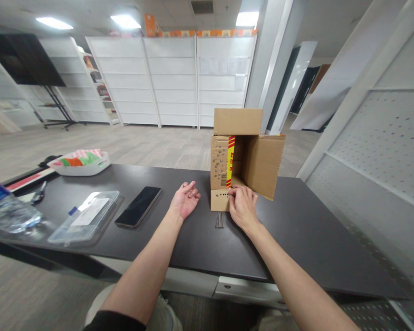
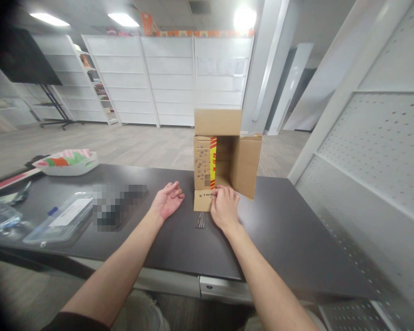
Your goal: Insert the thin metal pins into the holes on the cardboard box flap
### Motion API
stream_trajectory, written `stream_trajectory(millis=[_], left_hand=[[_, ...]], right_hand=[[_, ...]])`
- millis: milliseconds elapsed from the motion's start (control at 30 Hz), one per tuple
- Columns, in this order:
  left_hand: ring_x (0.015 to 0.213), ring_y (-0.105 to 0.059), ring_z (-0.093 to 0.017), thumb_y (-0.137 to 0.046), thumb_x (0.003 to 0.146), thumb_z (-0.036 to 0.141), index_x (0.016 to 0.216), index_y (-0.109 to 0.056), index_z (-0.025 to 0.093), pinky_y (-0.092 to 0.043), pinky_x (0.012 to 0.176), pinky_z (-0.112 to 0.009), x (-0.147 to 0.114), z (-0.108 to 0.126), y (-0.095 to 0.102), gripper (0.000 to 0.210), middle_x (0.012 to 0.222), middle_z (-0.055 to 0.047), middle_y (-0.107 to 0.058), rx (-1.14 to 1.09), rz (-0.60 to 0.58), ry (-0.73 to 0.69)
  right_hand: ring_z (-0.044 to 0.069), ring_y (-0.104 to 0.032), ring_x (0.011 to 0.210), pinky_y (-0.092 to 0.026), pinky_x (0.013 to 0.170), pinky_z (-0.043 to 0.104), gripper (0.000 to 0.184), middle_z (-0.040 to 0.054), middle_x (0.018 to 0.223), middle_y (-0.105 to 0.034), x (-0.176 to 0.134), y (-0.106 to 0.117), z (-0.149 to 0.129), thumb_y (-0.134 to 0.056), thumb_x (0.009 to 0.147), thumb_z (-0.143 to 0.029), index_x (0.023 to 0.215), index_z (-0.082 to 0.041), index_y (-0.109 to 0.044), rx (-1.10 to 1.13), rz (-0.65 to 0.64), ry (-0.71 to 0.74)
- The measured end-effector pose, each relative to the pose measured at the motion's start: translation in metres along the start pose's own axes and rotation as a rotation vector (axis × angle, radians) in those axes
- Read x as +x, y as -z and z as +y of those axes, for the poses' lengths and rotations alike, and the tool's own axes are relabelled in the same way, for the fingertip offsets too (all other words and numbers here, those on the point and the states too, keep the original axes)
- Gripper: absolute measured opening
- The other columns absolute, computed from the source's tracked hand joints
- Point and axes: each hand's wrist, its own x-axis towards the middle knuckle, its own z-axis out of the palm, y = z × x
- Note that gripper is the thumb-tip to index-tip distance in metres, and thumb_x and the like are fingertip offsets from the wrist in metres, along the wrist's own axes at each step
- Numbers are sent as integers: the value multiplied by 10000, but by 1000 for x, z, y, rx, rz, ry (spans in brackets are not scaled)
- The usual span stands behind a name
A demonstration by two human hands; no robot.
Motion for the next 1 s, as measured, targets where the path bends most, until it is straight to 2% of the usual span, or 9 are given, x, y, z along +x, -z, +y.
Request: stream_trajectory(millis=[567, 1000], left_hand=[[426, -310, -41, -668, 697, 38, 681, -423, 177, -337, 529, -243, 2, -1, 4, 282, 679, 55, -589, -16, -4, 4], [424, -316, -39, -668, 685, 35, 686, -430, 178, -335, 528, -235, 1, -1, 3, 278, 688, 54, -600, -30, -10, 1]], right_hand=[[282, -445, 1069, -288, 871, 423, 101, 109, 1109, -597, 3, -2, -8, -441, 825, -157, 894, -199, -502, -41, 16, -58], [270, -454, 1028, -277, 861, 421, 63, 88, 1062, -611, 1, -6, -5, -437, 837, -180, 887, -207, -463, 52, 80, -56]])
